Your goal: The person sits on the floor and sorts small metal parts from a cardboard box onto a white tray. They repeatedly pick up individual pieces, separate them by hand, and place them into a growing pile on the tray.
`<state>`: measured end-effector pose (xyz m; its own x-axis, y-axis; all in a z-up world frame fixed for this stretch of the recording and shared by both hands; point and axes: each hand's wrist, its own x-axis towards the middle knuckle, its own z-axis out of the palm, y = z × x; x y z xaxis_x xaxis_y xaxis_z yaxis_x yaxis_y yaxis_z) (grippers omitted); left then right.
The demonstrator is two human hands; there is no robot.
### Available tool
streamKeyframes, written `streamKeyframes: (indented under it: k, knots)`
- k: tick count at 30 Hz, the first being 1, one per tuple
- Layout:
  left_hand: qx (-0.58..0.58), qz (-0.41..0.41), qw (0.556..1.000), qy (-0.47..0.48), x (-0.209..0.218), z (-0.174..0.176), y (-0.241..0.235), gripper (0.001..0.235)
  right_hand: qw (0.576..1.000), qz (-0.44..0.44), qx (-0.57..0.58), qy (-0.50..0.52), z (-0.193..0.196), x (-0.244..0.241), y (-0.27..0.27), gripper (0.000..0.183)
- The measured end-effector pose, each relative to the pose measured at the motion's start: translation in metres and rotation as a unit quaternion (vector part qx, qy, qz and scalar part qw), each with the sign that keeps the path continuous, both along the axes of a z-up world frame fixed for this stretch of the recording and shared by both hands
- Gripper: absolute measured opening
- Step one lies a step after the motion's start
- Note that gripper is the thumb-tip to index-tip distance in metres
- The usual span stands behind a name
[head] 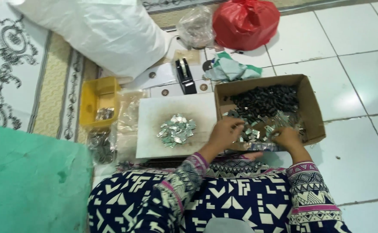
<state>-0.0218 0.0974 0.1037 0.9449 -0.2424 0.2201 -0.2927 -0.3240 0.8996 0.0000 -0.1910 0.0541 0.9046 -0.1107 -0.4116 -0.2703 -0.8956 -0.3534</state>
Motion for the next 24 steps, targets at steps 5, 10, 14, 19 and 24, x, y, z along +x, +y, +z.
streamKeyframes:
  k: [5,10,14,19,24]
  knots:
    - [0.075,-0.043,0.995,0.044,0.004,-0.051,-0.08,0.016,0.998,0.003,-0.014,0.064,-0.037,0.009,-0.001,0.023]
    - [0.181,-0.047,0.979,0.077,0.019,-0.109,-0.099,0.02,0.995,-0.013,-0.034,0.093,-0.071,0.022,-0.01,0.028]
    - [0.244,-0.018,0.969,0.023,0.025,-0.107,-0.097,0.023,0.999,-0.003,0.024,0.047,-0.009,0.008,0.014,0.029]
    - [0.274,0.0,0.962,-0.003,0.019,-0.098,-0.092,0.024,0.997,0.047,0.06,-0.025,0.062,0.004,0.057,0.036]
    - [0.312,0.011,0.949,0.036,0.016,-0.086,-0.092,0.03,0.989,0.132,0.052,-0.028,0.039,0.015,0.06,0.045]
